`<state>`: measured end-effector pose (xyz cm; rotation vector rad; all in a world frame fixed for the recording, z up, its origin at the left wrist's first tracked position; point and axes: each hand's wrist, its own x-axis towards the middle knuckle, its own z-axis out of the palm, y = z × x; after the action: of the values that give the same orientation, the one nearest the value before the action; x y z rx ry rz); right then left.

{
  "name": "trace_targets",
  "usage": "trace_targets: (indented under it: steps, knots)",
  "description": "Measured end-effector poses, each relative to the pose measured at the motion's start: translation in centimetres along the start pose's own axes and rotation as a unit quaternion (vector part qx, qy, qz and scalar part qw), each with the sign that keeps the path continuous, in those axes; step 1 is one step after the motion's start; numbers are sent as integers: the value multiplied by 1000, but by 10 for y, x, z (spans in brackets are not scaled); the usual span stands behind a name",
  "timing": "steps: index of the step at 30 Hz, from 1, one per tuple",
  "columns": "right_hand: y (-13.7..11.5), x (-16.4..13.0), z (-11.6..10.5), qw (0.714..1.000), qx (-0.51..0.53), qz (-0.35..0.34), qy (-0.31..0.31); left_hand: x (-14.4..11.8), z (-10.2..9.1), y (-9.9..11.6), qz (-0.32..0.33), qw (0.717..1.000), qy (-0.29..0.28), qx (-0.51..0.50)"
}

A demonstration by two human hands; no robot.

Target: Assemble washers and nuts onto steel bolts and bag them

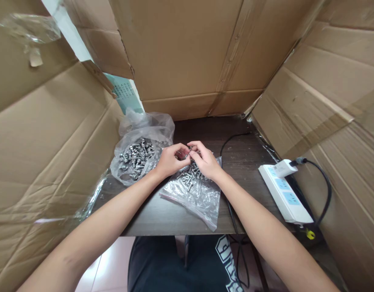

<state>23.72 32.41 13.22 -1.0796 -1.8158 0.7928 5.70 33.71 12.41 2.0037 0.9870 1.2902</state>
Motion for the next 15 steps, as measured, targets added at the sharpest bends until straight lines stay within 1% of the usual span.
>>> trace_targets:
  steps: [3,7,15]
  knots:
    - [-1,0,-1,1000,-6,4,-6,0,0,0,12,1000,3,7]
    - [0,0,-2,1000,5,6,-12,0,0,-1,3,1000,9,4]
    - [-2,0,-1,1000,-2,19,10,0,0,2,16,1000,-5,6]
